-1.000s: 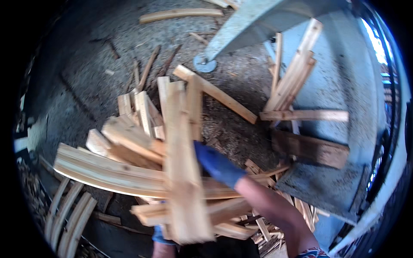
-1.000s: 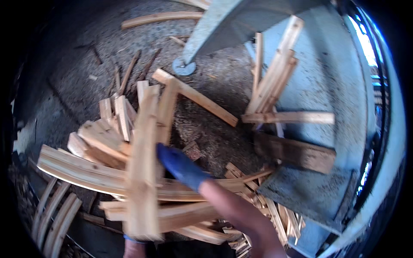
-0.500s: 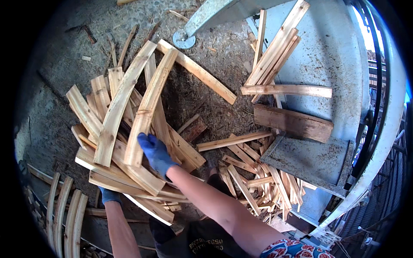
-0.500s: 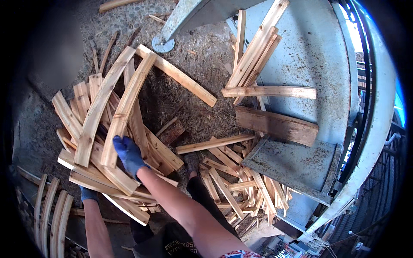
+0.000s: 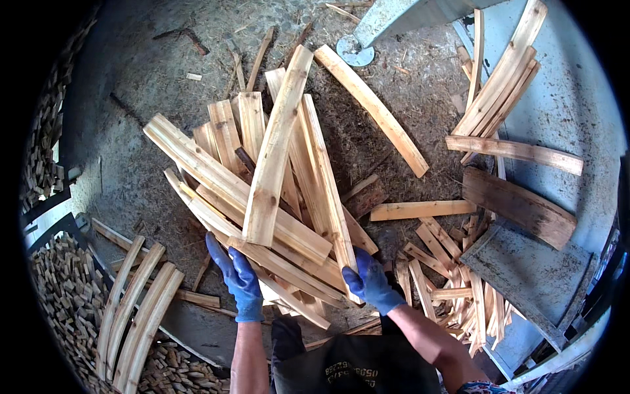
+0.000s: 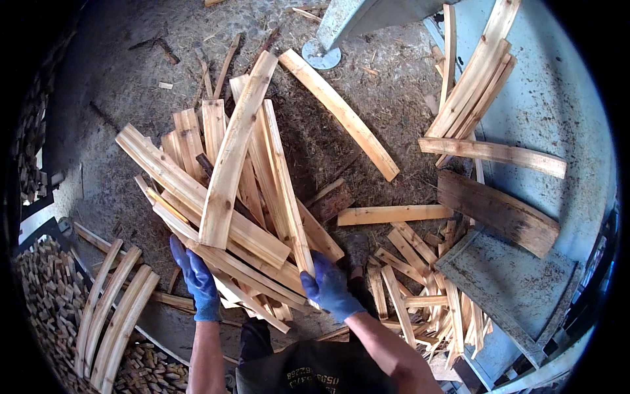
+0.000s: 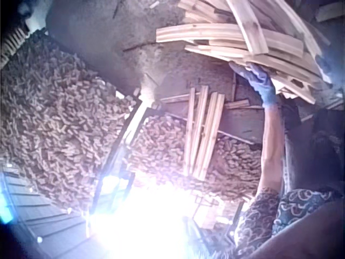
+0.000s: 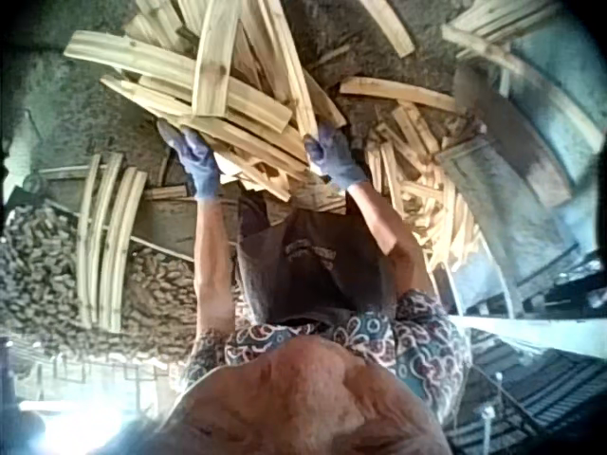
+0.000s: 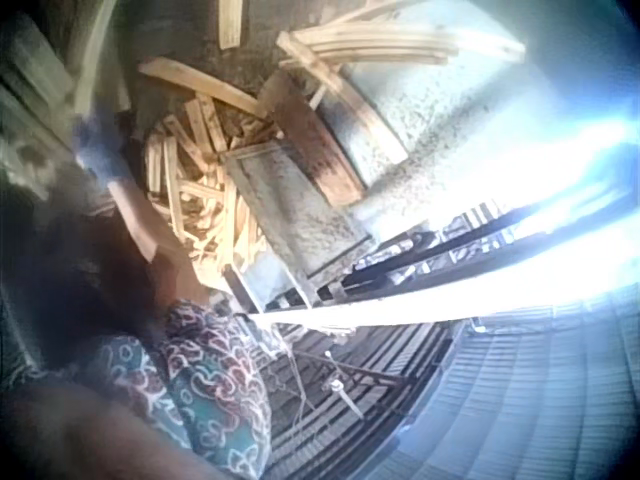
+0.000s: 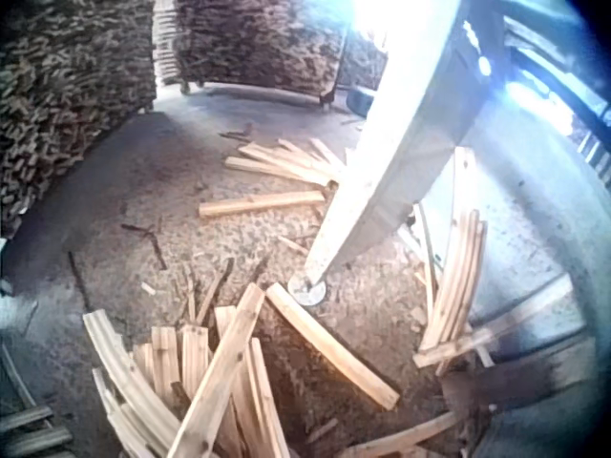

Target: The person sorts and stacks wooden planks in a workshop. They pick up pieces from a pile on the floor and arrange them into a neat stack on a metal surface.

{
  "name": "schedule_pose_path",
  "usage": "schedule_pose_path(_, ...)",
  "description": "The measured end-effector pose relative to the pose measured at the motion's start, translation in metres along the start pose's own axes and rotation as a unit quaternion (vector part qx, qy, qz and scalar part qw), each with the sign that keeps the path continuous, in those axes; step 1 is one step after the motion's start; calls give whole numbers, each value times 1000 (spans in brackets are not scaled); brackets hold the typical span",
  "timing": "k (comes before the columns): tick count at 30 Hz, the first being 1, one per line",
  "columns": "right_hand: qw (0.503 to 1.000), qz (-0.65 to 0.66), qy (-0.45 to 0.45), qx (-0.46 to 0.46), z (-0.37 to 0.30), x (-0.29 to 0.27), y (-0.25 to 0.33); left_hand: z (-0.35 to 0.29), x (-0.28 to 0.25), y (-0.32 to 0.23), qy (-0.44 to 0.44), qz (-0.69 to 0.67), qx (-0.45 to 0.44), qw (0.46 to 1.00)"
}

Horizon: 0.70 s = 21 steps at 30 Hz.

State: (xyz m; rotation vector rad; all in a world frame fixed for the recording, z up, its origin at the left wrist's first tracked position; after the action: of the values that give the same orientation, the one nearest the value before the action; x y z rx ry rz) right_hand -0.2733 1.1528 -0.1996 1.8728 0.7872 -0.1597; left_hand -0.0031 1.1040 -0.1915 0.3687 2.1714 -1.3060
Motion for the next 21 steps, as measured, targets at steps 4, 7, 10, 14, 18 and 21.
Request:
schedule_pose_path(4, 927, 149, 153, 306, -19, -10, -76, -1, -8, -3, -31, -208, -58, 976)
schedule_pose_path(7, 971, -29, 141, 191, -1, -41, -96, 23, -13, -63, 1, 122, 121, 985)
schedule_pose_path(10, 934, -236, 140, 228, 23, -40, -103, 49, 8, -67, 30, 249, 143, 957)
schedule_pose_path(14, 910, -384, 105, 120, 24, -17, -109, 47, 17, -63, 44, 296, 155, 941)
schedule_pose_path(18, 955, -261, 138, 37, 22, -39, -87, 38, 8, -51, 93, 278, 103, 951)
schedule_pose_path(21, 988, -144, 51, 33, 44, -86, -105, 6, 0, -62, 130, 254, 87, 954)
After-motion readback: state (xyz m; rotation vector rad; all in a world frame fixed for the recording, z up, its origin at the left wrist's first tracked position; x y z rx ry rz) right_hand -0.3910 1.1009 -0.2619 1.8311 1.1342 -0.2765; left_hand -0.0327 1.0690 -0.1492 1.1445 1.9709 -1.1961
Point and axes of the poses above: each hand's wrist, its own z-axis towards the middle knuckle, its own x-axis out of the palm, y = z × x, the point moved 4 cm from there along z, towards the middle knuckle, and after that the axes turned 9 degrees about y, right-handed, at the moved point
